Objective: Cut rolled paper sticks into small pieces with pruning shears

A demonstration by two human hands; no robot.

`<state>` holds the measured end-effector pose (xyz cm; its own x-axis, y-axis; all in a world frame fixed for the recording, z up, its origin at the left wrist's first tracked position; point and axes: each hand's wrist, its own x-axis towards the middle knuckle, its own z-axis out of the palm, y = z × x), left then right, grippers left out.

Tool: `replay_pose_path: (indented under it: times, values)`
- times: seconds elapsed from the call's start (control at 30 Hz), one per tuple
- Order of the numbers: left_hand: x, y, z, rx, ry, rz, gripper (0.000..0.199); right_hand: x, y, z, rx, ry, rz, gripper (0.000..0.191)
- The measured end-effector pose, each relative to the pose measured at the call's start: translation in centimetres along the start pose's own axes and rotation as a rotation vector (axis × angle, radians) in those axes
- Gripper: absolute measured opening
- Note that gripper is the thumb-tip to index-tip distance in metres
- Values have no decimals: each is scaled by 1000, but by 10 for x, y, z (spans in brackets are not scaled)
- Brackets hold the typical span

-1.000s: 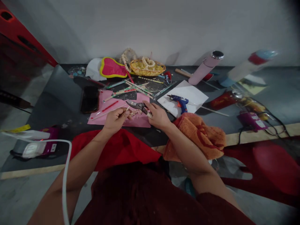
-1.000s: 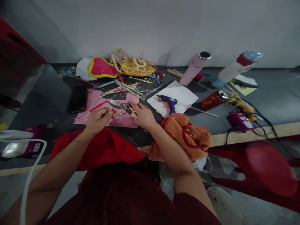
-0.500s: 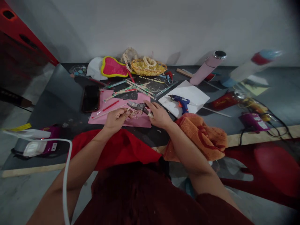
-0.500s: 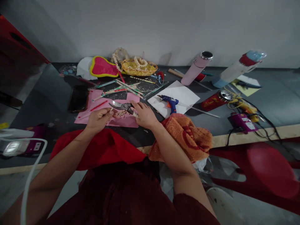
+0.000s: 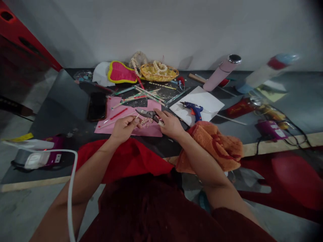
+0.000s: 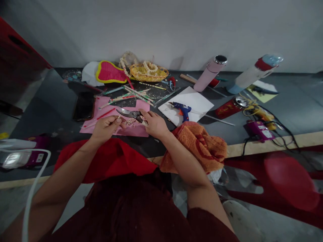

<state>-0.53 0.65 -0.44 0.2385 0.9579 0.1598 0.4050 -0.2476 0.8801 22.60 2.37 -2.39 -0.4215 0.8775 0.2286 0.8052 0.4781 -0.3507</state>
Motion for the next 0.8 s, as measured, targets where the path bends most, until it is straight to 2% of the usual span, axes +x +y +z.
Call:
replay_pose_path:
  times: [0.17,0.4,0.53,0.67,0.8]
  values:
    - [0,2,0,34,12,27,31,-1,-1,1,-6,9,11,55]
    - [0,1,3,-15,34,-5,31,3,9,7,23,54,-30,64]
    - [-2,0,4,-64,62,-32,33,2,10,9,143,129,-39,47]
    - [-3,-1,5,-108,67,-45,32,2,12,8,106,140,-147,19]
    - [-3,-1,6,-99,65,-55,33,2,14,8,26,73,-190,22]
